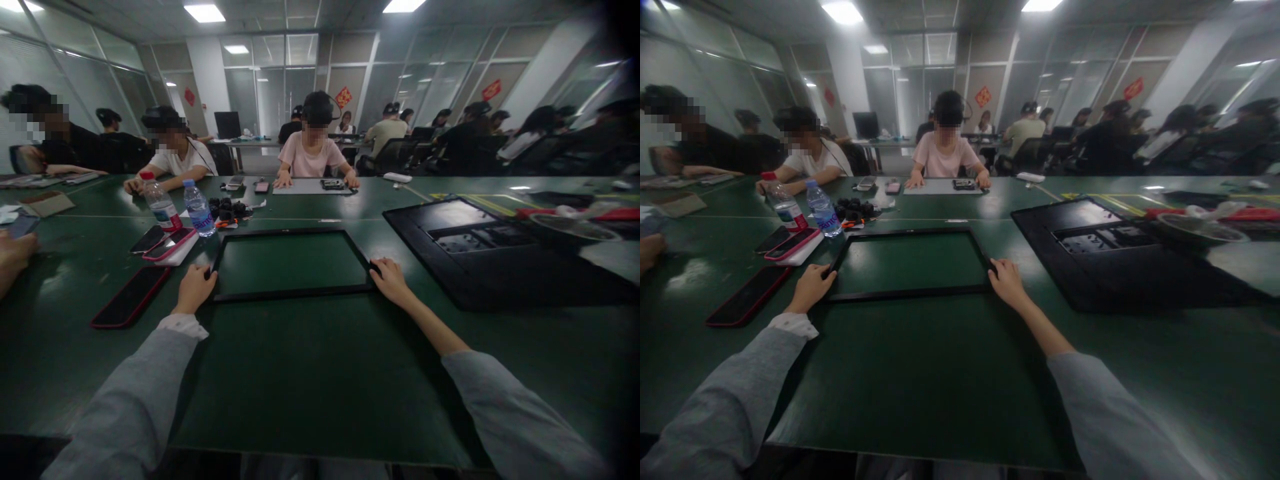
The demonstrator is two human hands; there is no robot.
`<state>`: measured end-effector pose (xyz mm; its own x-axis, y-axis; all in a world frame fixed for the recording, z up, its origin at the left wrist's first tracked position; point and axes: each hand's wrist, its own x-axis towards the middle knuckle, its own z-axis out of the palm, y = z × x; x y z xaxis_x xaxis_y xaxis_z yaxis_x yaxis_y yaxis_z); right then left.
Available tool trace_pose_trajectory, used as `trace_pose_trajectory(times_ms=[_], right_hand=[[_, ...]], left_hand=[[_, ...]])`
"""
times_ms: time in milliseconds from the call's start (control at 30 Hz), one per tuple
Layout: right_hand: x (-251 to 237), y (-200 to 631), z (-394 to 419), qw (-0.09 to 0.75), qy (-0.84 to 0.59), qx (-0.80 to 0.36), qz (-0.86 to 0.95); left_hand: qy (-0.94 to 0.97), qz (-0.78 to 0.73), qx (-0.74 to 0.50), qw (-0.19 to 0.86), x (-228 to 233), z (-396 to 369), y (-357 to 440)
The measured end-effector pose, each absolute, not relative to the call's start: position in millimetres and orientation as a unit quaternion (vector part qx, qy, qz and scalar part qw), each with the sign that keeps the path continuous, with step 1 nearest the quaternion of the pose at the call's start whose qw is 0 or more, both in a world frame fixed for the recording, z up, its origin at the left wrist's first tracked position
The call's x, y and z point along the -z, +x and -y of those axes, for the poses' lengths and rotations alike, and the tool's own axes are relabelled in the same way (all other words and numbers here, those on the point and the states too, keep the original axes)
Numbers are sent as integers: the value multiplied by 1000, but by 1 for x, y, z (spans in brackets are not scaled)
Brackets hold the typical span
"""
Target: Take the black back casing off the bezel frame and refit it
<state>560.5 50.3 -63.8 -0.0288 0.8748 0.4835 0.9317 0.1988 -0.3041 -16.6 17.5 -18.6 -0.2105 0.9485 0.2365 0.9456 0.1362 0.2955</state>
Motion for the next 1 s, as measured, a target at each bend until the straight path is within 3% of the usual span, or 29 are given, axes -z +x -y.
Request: trace_pose_trajectory(times_ms=[600,833,1000], right_hand=[[64,562,-51,278,-627,51,726],[62,560,-50,291,-624,48,724],[63,560,-49,291,-623,49,724]], left_hand=[[625,-742,-241,16,12,-14,-13],[552,-755,-317,-158,-4,-8,-33],[541,-787,-255,-151,9,-13,-62]])
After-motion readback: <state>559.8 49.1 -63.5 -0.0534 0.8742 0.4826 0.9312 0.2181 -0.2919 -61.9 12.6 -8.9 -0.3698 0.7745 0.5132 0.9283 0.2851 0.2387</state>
